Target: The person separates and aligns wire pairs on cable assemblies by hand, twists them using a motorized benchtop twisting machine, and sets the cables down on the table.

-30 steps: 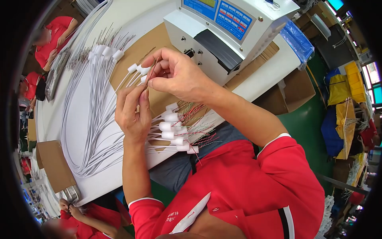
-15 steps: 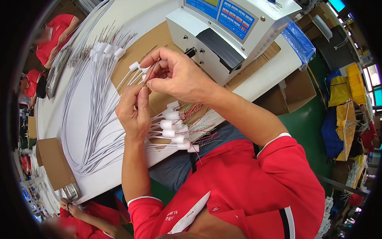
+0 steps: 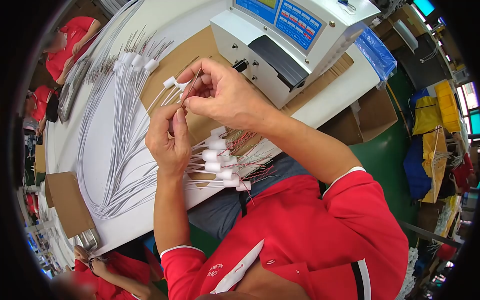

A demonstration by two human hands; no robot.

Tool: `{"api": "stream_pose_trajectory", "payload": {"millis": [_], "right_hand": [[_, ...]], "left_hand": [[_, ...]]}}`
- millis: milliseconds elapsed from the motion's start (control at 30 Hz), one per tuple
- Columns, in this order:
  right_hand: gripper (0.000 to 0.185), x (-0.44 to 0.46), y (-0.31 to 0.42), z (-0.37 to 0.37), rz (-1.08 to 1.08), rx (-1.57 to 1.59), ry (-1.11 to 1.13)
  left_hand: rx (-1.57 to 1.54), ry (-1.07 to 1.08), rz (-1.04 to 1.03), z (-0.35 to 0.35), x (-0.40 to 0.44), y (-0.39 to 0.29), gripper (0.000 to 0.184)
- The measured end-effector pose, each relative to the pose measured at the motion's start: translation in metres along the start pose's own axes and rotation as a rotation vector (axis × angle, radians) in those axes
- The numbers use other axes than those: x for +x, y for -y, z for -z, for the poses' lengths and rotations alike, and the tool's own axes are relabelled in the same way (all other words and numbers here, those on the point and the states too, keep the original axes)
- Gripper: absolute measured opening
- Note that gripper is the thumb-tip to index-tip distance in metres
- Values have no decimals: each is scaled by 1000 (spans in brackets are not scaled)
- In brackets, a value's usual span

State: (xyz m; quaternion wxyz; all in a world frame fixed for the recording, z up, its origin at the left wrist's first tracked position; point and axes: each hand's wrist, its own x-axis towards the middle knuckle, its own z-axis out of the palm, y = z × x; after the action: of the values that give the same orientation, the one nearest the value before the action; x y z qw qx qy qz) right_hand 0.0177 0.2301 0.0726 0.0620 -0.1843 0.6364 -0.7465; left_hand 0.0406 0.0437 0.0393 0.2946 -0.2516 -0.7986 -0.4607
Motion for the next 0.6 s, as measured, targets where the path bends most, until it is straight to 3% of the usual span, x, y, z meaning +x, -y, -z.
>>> {"api": "stream_pose_trajectory", "payload": {"millis": [333,533,600], "right_hand": [[36,2,2,6,0,110,41],[37,2,21,24,-81,188,101],[34,0,24,29,-66,88,153]], "left_hand": [[-19,4,-121,2,2,6,13],[-85,152,-35,6,4,1,15],[-50,150,-7,4,5,5,14]]}}
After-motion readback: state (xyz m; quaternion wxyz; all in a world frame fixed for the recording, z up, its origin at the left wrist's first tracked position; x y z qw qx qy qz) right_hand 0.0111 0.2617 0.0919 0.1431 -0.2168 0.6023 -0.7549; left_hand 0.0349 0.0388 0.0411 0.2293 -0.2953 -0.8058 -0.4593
